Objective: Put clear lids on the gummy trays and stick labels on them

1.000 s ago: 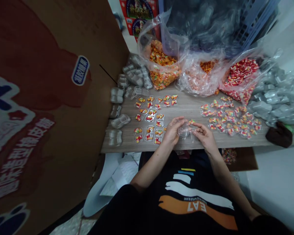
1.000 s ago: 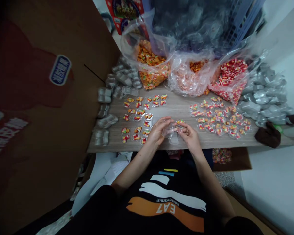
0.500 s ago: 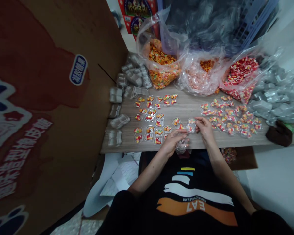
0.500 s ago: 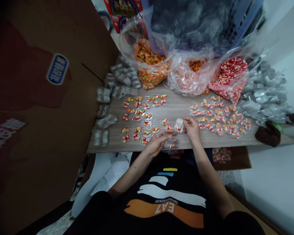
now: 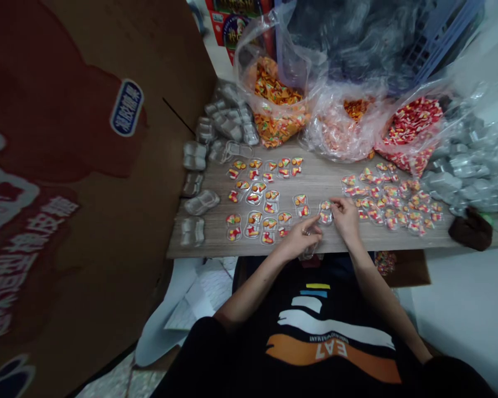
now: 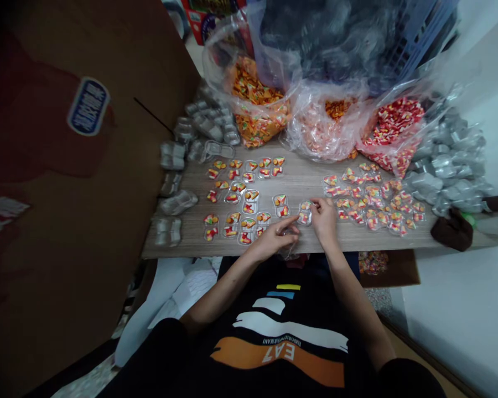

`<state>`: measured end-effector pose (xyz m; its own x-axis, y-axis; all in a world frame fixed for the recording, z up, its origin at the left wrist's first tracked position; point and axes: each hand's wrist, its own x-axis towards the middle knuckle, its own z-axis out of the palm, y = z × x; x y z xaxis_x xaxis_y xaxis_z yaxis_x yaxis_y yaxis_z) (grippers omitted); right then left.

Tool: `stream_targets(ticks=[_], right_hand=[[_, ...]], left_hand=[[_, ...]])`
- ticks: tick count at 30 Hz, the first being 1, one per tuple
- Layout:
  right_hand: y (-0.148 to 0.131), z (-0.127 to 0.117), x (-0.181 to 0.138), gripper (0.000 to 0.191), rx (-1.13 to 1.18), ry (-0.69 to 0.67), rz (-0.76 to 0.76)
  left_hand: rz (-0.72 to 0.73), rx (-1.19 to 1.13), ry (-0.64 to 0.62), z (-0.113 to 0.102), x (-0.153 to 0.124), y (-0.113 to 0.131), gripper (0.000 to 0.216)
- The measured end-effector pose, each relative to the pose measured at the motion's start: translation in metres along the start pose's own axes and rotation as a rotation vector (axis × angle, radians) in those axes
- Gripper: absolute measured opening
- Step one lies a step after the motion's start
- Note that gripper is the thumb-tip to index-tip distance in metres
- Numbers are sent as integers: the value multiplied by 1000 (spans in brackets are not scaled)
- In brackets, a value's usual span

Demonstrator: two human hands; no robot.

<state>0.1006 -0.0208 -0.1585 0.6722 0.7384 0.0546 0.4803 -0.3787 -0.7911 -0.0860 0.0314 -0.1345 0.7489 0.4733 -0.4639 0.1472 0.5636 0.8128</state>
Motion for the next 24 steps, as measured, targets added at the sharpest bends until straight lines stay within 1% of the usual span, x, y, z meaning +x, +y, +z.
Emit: stream_targets(ticks=[2,4,8,11,13,16,18,20,22,24], right_hand=[[-4,-1,-3,21,-47,-9,-14],[-7,-2,-7,21,-122,-18,-36],[-12,-3,-15,25,-376,-40,-96],[-15,-4,-19,29,-456,-56,-139],[-16,-6,-24,33,-467,-44,-217],[-15,-9,-39,41,-481,-42,-367],[-14,-10,-50,46,-507,-95,-444],[-13,-10,-59,54,-553,-193,-500],[-12,-9,-64,65,-601,-304,-540],[-11,-8,-66,72,-645,-374,-557]], left_hand=[[-32,72,-31,-2,4,-2,78],[-48,88,-57,-3,6,-3,81],[-95,55,-77,-5,6,2,80],[-147,16,-72,-5,7,8,80],[-154,-22,-82,-6,8,9,77],[-90,-78,-90,-10,4,8,67],[-46,-92,-61,-15,-4,7,58],[-30,-100,-14,-21,-15,8,51],[-25,-110,22,-28,-25,12,49],[-11,-118,54,-32,-32,16,49]])
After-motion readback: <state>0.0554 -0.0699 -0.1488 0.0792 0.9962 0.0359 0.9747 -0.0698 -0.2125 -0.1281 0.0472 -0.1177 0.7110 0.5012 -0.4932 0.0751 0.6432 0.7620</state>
